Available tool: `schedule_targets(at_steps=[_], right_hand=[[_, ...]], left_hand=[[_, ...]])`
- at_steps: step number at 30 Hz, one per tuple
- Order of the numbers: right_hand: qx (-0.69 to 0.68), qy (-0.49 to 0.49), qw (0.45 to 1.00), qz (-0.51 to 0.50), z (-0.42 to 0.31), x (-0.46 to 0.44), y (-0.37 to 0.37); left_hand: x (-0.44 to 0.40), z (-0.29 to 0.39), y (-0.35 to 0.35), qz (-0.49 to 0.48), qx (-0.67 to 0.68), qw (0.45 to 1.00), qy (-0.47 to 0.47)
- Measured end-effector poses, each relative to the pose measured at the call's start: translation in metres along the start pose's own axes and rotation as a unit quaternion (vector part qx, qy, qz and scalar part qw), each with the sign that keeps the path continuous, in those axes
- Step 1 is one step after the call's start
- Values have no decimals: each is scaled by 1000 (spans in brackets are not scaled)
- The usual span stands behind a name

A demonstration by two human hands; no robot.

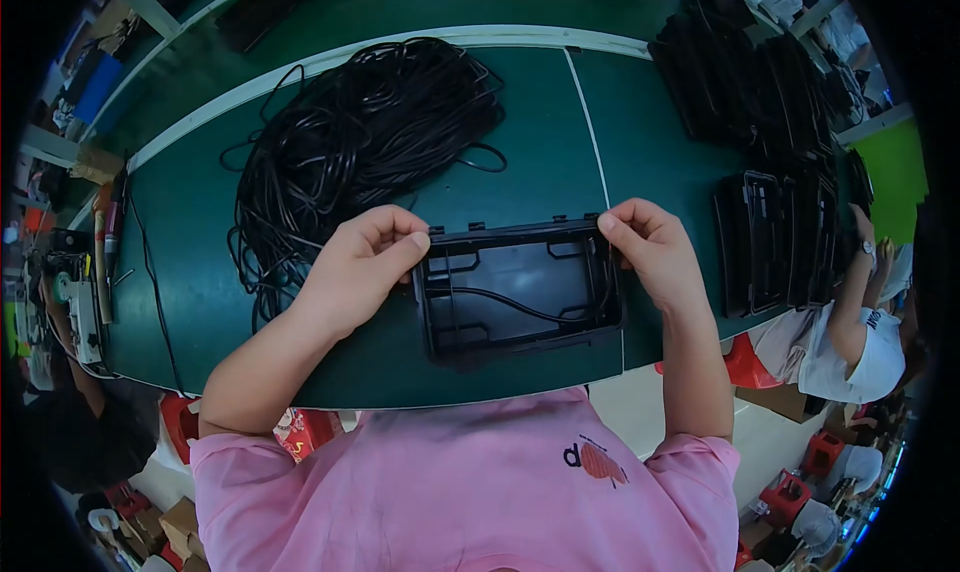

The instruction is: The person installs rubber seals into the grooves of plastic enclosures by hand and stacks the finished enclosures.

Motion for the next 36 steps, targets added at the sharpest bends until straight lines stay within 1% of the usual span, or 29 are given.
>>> schedule_targets(at_steps=[4, 7, 9, 12, 13, 14, 15, 16, 17, 18, 19, 20, 21, 22, 23, 24, 25, 28, 31, 33, 36], right_hand=[[7, 9, 1000, -4, -3, 1, -1], [20, 5, 1000, -5, -5, 0, 0], [28, 3, 1000, -4, -5, 0, 1], [14, 9, 1000, 5, -1, 1, -7], [-6, -29, 999, 22, -6, 2, -16], [-27, -67, 997, 37, -11, 2, -26], [4, -110, 993, 39, -17, 8, -35], [43, -209, 977, 5, -35, 22, -37], [81, -306, 948, -29, -52, 40, -35], [97, -370, 921, -68, -64, 58, -29], [142, -383, 908, -91, -69, 71, -22], [186, -395, 892, -114, -70, 83, -14], [243, -390, 879, -129, -61, 87, -8], [244, -389, 879, -128, -57, 90, -7], [257, -415, 865, -115, -56, 93, -6], [269, -440, 850, -103, -57, 96, -6], [270, -440, 850, -103, -56, 97, -7], [284, -432, 851, -88, -55, 97, -12], [264, -444, 853, -78, -59, 99, -13], [261, -468, 842, -62, -58, 100, -13], [257, -494, 829, -59, -51, 101, -14]], left_hand=[[-2, 3, -3, -11, 12, 1000, -19], [-5, 3, 1, -15, -8, 1000, -23], [-5, 3, 5, -3, -105, 994, 28], [-4, 6, 3, -3, -86, 996, 31], [-3, 11, -3, 31, -106, 989, 101], [3, 13, -4, 28, -105, 989, 102], [19, 44, -4, 57, -184, 944, 267], [42, 69, -1, 84, -257, 866, 422], [60, 75, 8, 25, -293, 814, 501], [74, 77, 19, -18, -325, 787, 524], [88, 74, 31, -61, -355, 758, 544], [99, 68, 38, -53, -363, 730, 577], [102, 65, 39, -54, -363, 730, 577], [105, 60, 44, -76, -378, 722, 575], [106, 55, 48, -99, -392, 714, 572], [106, 53, 48, -101, -392, 718, 567], [107, 53, 48, -102, -391, 718, 567], [109, 55, 45, -90, -384, 720, 571], [114, 53, 42, -83, -383, 713, 581], [116, 56, 37, -32, -390, 709, 587], [117, 51, 34, -21, -396, 708, 585]])
Point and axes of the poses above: each hand's wrist, its own x-axis away from the middle knuckle, its own y-axis out of the palm, z = x × y, the point moved 9 cm from there along -x, towards the middle knuckle, and after that the axes turned 15 degrees about z, right-handed, at the moved point
